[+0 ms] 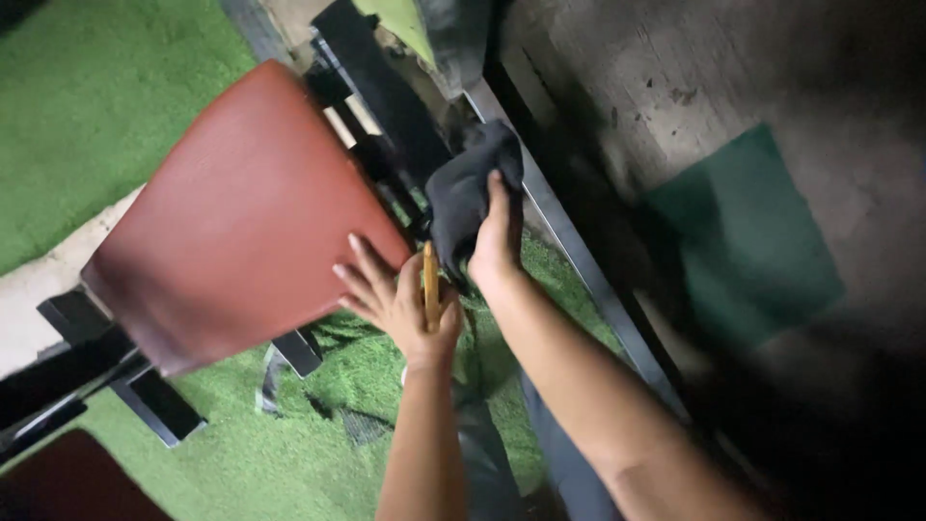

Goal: Spraying cleaning solution and wiping down various components of a weight training machine.

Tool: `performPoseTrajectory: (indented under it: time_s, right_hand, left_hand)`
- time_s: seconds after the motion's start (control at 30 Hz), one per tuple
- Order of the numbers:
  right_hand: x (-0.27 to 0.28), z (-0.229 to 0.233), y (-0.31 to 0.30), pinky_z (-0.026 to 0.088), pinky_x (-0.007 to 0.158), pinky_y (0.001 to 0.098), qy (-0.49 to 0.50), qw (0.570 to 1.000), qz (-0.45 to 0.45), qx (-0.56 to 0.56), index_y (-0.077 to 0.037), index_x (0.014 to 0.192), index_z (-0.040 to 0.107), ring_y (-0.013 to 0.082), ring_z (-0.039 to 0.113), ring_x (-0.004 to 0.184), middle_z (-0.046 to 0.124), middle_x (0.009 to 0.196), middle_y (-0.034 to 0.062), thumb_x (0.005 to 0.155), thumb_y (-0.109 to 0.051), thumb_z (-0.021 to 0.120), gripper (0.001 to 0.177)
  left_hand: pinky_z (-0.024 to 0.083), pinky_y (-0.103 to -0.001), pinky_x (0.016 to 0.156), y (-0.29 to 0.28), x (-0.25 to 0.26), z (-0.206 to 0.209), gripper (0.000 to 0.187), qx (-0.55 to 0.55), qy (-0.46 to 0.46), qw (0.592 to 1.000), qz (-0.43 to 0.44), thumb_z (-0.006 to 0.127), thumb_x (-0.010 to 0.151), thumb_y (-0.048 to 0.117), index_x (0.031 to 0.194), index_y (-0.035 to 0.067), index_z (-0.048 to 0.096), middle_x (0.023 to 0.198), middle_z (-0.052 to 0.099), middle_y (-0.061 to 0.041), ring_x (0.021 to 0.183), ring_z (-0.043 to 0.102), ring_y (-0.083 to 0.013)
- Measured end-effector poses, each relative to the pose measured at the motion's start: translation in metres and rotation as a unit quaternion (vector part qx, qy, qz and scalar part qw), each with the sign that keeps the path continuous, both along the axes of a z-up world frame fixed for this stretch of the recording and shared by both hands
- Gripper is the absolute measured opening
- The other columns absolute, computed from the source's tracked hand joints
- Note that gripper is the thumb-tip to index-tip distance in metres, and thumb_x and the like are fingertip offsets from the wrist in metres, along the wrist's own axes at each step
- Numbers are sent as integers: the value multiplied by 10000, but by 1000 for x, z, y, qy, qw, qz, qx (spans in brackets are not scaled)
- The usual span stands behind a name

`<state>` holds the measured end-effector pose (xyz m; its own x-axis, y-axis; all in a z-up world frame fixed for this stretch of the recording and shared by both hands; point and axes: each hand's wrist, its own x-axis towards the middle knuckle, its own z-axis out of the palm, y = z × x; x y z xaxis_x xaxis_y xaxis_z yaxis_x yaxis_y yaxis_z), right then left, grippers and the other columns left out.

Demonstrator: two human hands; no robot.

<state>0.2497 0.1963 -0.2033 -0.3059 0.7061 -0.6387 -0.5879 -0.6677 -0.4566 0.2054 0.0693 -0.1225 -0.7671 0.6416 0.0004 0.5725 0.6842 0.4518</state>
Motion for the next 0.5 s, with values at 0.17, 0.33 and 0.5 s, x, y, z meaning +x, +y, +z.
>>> performPoseTrajectory:
  time_s: [0.17, 0.33, 0.5]
  right_hand:
    - [3, -110, 8, 582, 887, 428, 134, 987, -49, -75, -146, 1244, 623, 238, 711, 958, 708, 1101, 50, 1010, -448, 557, 388]
    - [3, -117, 21, 567, 743, 378, 147, 986, 70, -39, -138, 1128, 626, 220, 683, 854, 692, 983, 58, 1072, -480, 533, 359]
    - [2, -15, 0, 558, 866, 374, 138, 987, -38, -68, -145, 1178, 634, 210, 665, 956, 686, 1043, 41, 1020, -485, 481, 404]
  left_hand:
    - [-90, -762, 1195, 1, 2, -32, 387, -70, 47, 996, 11, 697, 777, 239, 1139, 354, 768, 1752, 123, -183, 1572, -48, -554]
    - [-192, -737, 1146, -2, 3, -45, 356, -23, 83, 996, -25, 716, 852, 354, 1206, 370, 745, 1702, 54, -269, 1511, -134, -590]
    - [-180, -711, 1191, -10, 5, -64, 333, -22, 114, 993, -12, 678, 900, 354, 1218, 381, 773, 1730, 90, -261, 1565, -110, -555]
